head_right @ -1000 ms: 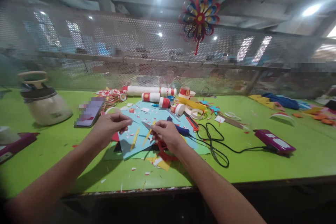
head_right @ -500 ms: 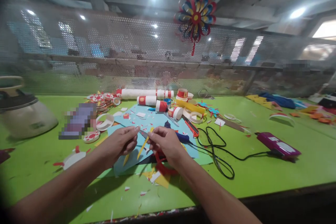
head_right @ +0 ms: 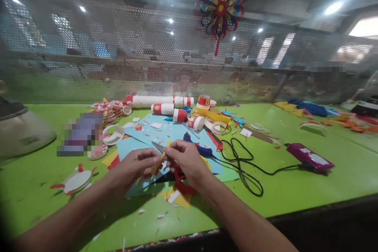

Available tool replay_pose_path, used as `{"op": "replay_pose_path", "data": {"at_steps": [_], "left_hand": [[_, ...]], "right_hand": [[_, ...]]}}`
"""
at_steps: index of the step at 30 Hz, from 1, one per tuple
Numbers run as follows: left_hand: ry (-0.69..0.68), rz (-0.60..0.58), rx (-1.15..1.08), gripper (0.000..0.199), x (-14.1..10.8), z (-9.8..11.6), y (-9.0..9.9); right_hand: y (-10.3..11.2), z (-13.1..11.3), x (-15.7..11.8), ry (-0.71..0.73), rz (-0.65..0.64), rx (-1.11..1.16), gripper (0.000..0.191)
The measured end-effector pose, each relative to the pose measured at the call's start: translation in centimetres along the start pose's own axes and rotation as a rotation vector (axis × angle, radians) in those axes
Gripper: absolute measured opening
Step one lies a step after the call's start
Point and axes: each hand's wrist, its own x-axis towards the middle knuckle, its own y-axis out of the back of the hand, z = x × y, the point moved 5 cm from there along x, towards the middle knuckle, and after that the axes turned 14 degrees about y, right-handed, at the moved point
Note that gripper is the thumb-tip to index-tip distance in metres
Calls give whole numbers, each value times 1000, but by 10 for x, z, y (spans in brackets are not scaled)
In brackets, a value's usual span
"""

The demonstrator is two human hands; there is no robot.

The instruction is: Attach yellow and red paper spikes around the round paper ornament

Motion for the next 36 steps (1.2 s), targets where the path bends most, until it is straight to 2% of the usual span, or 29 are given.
{"op": "replay_pose_path", "data": {"at_steps": [7,15,26,36], "left_hand": [[42,-92,-49,14,3,-6,0],[80,-104,-103,9,0,-6,-3],[50,-56,-124,20,3,-7,-2],[41,-79,-32,21,2,-8,-2]], "right_hand": [[4,3,4,7,-1,8,29],[3,6,3,-17,7,35,28],[-3,5,-2,-23,-29,6,29],[3,1,2,-21,39,36,22]]}}
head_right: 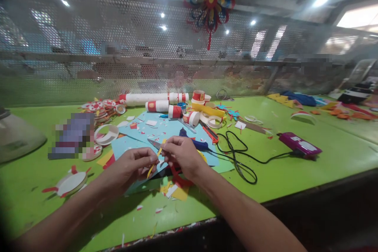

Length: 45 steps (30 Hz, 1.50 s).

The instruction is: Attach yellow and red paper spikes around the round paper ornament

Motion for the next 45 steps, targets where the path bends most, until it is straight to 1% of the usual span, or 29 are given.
{"op": "replay_pose_path", "data": {"at_steps": [3,6,8,10,12,14,15,17,18,21,22,25,26,29,31,32,34,35,37,38,40,43,45], "left_hand": [[-12,9,51,21,-1,1,-1],[5,16,82,20,-3,3,-2],[25,16,96,22,-4,4,-2],[32,33,101,27,-4,7,2],[0,140,64,34,-3,11,14],[-87,298,35,36,-2,16,32],[-133,356,17,33,-1,18,40],[-181,424,-38,24,2,18,51],[-201,435,-61,20,3,18,54],[-277,427,-125,31,4,22,55],[-310,430,-141,30,2,25,54],[-403,458,-168,15,-6,34,50],[-425,467,-174,14,-9,38,50],[-451,472,-180,15,-17,44,48],[-447,456,-192,18,-18,46,48],[-442,434,-203,19,-18,46,47],[-435,376,-241,23,-16,45,46],[-430,350,-265,25,-15,45,45],[-430,323,-290,29,-15,45,43],[-445,330,-285,32,-17,46,42],[-492,356,-238,37,-23,50,39],[-555,386,-164,46,-32,55,34],[-569,392,-151,44,-35,56,33]], "right_hand": [[1,-1,0,5,-10,0,21],[1,0,1,6,-23,5,20],[3,0,2,6,-10,8,22],[6,0,4,16,14,-2,26],[11,-1,7,48,40,-26,28],[16,-3,11,104,62,-67,27],[19,-4,14,130,70,-95,25],[25,-5,18,154,86,-139,21],[28,-5,20,152,90,-152,19],[33,-7,25,125,74,-184,15],[33,-9,27,119,61,-201,15],[30,-16,30,119,24,-271,18],[29,-18,31,121,13,-300,19],[31,-22,36,141,-5,-451,28],[37,-26,38,177,9,-598,32],[42,-30,39,203,20,-669,29],[50,-38,38,252,32,-773,13],[54,-43,35,270,32,-800,8],[60,-53,23,315,26,-878,21],[61,-58,14,341,21,-926,23],[62,-65,-8,395,-8,-1067,15],[61,-62,-46,372,-100,-1144,18],[60,-56,-68,390,-146,-1204,18]]}}
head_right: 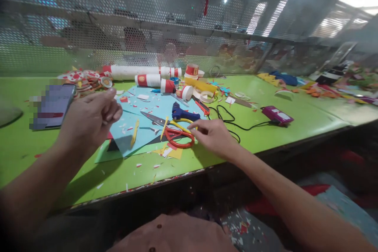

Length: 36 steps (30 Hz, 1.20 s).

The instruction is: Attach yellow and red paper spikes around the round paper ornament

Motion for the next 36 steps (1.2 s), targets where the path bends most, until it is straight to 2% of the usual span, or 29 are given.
{"op": "replay_pose_path", "data": {"at_steps": [4,6,10,12,15,18,21,26,29,33,36], "left_hand": [[51,5,60,12,1,-8,1],[71,-27,137,9,1,-15,-1],[77,-102,307,20,-5,-21,-9],[83,-136,439,30,-9,-22,-15],[97,-248,688,38,-14,-28,-24],[80,-348,848,35,-15,-38,-30],[83,-392,890,34,-14,-48,-30],[82,-416,934,33,-13,-53,-32],[66,-435,966,34,-16,-54,-33],[22,-462,1002,32,-23,-55,-36],[-31,-561,988,27,-33,-57,-43]], "right_hand": [[-14,-10,-29,36,-54,-4,20],[-20,-15,-36,53,-55,23,21],[-30,-31,-39,139,-75,28,18],[-37,-41,-38,205,-130,-34,16],[-49,-51,-39,297,-209,-139,17],[-53,-53,-40,317,-162,-178,18],[-55,-49,-38,269,-154,-239,19],[-63,-46,-29,208,-330,-416,17],[-68,-47,-26,226,-362,-477,16],[-73,-48,-27,242,-355,-458,15],[-72,-47,-26,226,-358,-360,20]]}}
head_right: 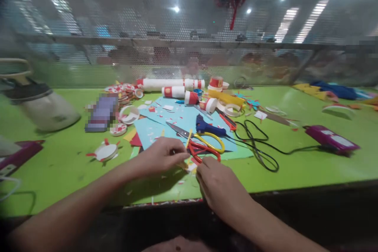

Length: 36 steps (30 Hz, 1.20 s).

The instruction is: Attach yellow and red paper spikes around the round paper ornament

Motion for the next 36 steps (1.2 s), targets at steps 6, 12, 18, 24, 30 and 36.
{"op": "replay_pose_path", "data": {"at_steps": [6,12,18,24,30,36], "left_hand": [[-224,-89,177,18,-16,22,-11],[-437,-155,371,10,-40,41,-20],[-502,-89,523,33,-53,42,-29],[-648,-206,584,22,-61,53,-31],[-681,-228,586,19,-60,46,-34],[-732,-86,504,27,-52,31,-45]], "right_hand": [[27,20,6,19,162,226,17],[50,51,26,-25,276,150,28],[52,65,49,-65,371,164,25],[46,69,55,-28,394,204,13],[40,74,52,-14,345,172,29],[44,58,83,91,199,136,20]]}}
